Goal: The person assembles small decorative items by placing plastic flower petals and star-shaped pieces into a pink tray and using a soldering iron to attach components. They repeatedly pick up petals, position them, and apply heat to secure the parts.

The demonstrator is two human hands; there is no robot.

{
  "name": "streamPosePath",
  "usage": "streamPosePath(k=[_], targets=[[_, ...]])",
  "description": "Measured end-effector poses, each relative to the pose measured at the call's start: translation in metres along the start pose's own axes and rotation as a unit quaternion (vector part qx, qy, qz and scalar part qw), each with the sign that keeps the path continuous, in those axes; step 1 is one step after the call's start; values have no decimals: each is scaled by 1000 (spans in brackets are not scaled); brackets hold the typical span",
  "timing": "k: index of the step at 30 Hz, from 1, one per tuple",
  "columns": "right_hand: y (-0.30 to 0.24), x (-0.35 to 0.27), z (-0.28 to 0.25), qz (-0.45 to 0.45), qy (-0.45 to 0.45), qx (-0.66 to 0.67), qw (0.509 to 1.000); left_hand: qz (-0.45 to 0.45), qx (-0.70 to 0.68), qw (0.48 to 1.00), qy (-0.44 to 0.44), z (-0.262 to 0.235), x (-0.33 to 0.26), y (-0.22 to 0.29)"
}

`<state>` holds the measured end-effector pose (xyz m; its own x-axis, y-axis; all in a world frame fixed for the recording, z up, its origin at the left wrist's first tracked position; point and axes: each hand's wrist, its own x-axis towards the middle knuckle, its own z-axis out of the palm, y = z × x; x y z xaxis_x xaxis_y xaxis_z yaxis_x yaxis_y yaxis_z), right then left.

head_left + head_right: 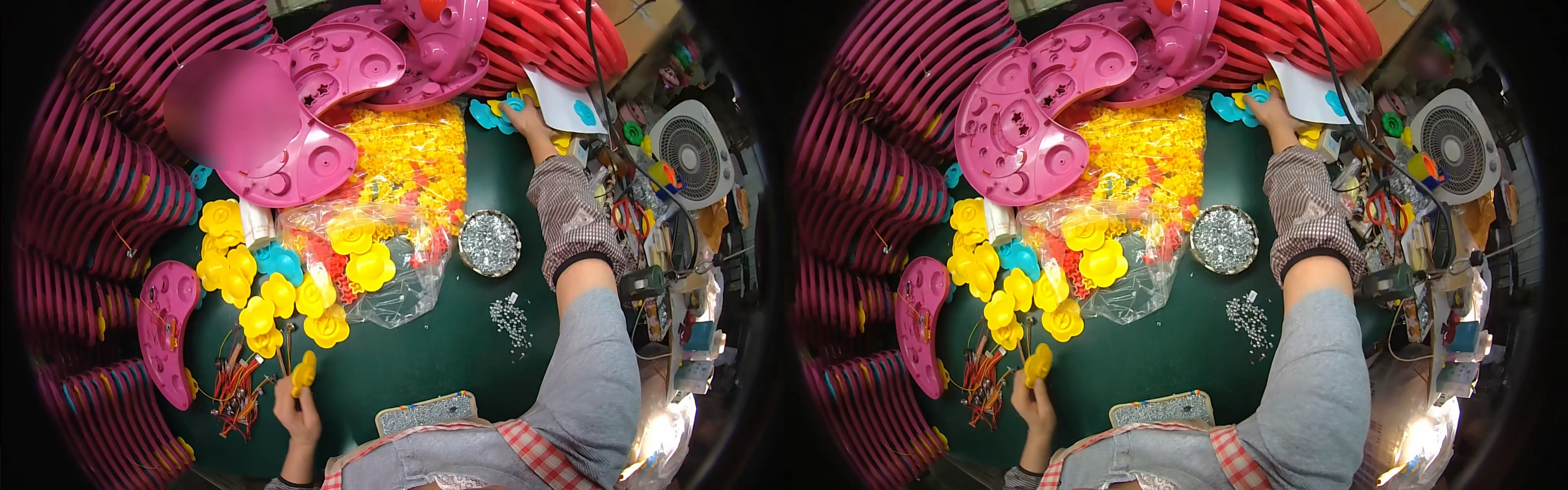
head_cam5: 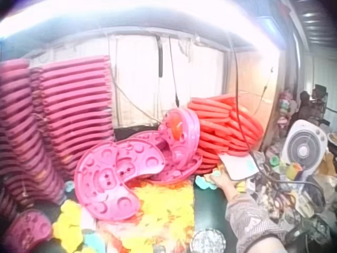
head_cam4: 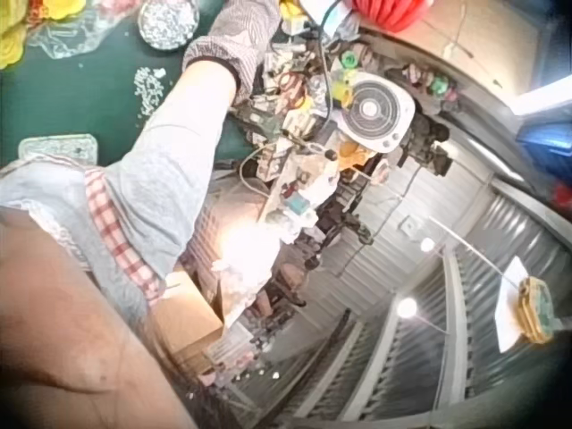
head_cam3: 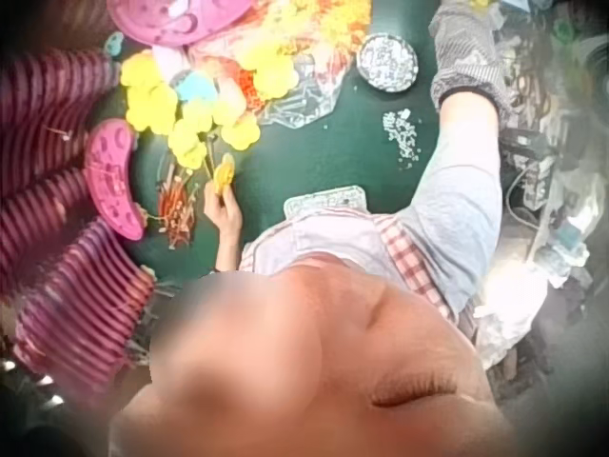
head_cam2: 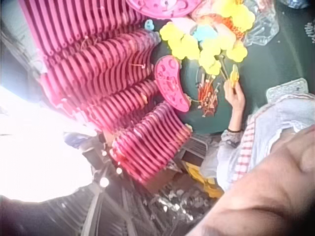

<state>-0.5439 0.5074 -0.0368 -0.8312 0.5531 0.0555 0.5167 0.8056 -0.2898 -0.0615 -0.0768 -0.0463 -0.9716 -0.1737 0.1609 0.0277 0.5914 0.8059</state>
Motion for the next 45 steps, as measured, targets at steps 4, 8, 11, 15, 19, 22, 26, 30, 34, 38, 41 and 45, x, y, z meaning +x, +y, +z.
streamPosePath(k=[4, 8, 11, 15, 19, 22, 26, 30, 34, 38, 41, 45], targets=[[-19, -49, 10, -10, 26, -50, 998, 29, -14, 999, -43, 27, -8, 1], [-27, -107, 4, -52, -13, -40, 998, 42, -44, 997, -56, 41, 5, 2], [-26, -160, 0, -89, -17, -50, 995, 67, -49, 994, -70, 39, 9, 2], [-24, -201, -19, -112, -42, 68, 991, 97, -34, 994, -48, 37, -3, -5], [-30, -171, -22, -148, 125, 121, 974, 92, -29, 995, -23, 35, -11, -9], [-54, -110, -13, -71, 27, 127, 989, 105, -7, 994, -27, 32, -11, -5], [-25, -42, 23, -60, -40, 143, 987, 124, -27, 991, -41, 48, -5, -8], [-91, -118, 17, -92, -70, 62, 991, 100, -5, 995, -15, 35, -15, -4], [-51, -150, 15, -86, -85, 76, 990, 75, -10, 997, -18, 38, -17, -9], [-20, -180, 1, -58, -65, 91, 992, 69, -25, 997, -10, 39, -8, -20], [4, -198, -4, -51, 27, 123, 991, 47, -47, 997, 28, 32, 14, -32], [31, -213, -15, -219, 285, 275, 892, 20, -131, 991, 19, 8, 29, -20]])
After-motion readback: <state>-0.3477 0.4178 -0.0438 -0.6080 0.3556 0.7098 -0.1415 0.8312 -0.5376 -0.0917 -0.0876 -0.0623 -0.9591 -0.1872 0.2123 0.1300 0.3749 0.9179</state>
